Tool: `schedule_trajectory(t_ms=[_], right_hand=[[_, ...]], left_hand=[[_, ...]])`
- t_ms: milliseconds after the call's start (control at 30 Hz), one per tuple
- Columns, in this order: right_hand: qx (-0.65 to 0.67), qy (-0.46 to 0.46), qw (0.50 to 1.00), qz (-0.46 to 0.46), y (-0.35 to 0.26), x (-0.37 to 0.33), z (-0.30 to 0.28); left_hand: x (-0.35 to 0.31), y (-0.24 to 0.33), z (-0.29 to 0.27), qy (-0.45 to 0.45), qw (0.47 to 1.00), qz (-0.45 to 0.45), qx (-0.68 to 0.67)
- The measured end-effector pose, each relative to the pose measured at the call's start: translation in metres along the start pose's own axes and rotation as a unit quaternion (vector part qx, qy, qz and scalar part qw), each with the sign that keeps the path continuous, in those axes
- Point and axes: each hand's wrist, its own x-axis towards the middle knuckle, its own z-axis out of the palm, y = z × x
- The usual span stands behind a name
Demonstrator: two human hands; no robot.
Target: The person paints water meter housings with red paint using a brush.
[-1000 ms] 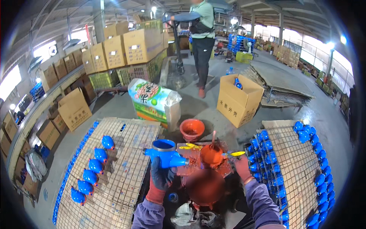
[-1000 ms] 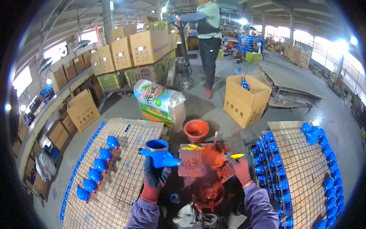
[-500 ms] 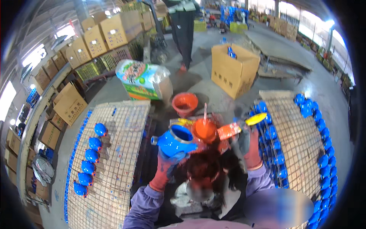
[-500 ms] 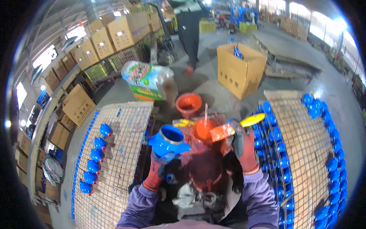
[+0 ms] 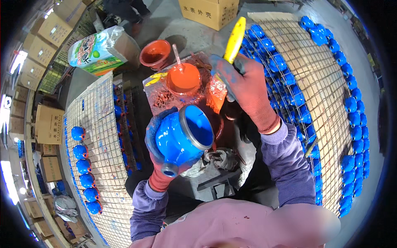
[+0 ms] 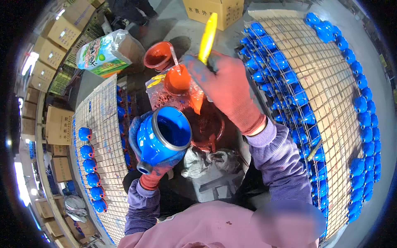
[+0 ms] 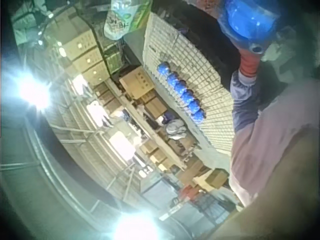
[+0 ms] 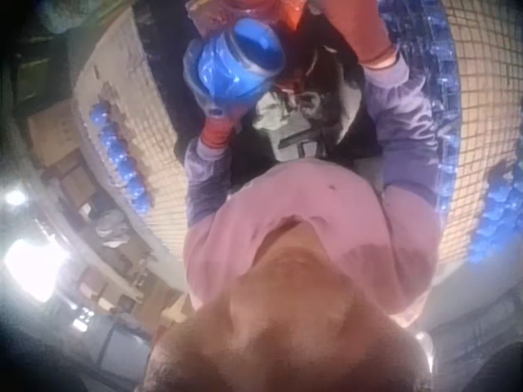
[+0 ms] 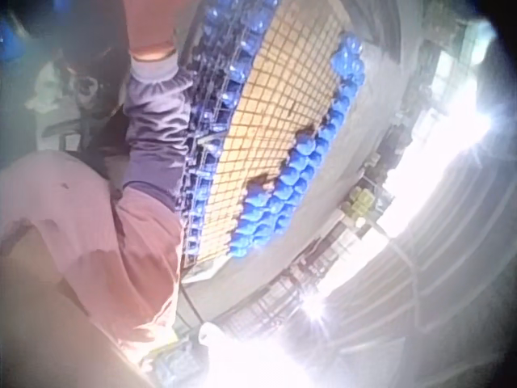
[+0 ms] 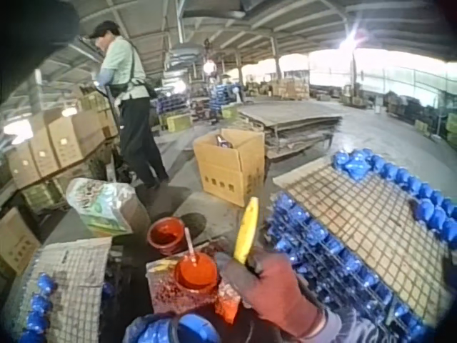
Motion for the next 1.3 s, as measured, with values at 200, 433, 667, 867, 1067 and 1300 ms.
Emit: schedule_trajectory(t_ms=[200,433,667,867,1067,1300], right_hand=[[-0.077,-0.028,0.996,-0.024,0.001,-0.005,0.006],[0.014,-0.011,0.990,-0.141,-0.022,-0.020,-0.001],[-0.073,-0.036,0.939,-0.333,-0.039,-0.035,-0.013],[-0.161,-0.154,0.883,-0.413,-0.050,-0.045,-0.015],[-0.125,-0.175,0.867,-0.449,-0.044,-0.051,-0.005],[-0.073,-0.193,0.870,-0.447,-0.036,-0.047,0.006]], left_hand=[[-0.002,-0.008,-0.002,-0.066,0.975,0.073,0.200],[0.004,-0.005,-0.009,-0.147,0.952,0.102,0.249],[0.009,-0.003,-0.008,-0.054,0.963,0.063,0.257],[0.016,0.006,-0.008,0.044,0.981,-0.049,0.182],[0.015,0.019,-0.019,0.122,0.940,-0.274,-0.165],[0.009,0.011,-0.032,0.099,0.885,-0.273,-0.365]])
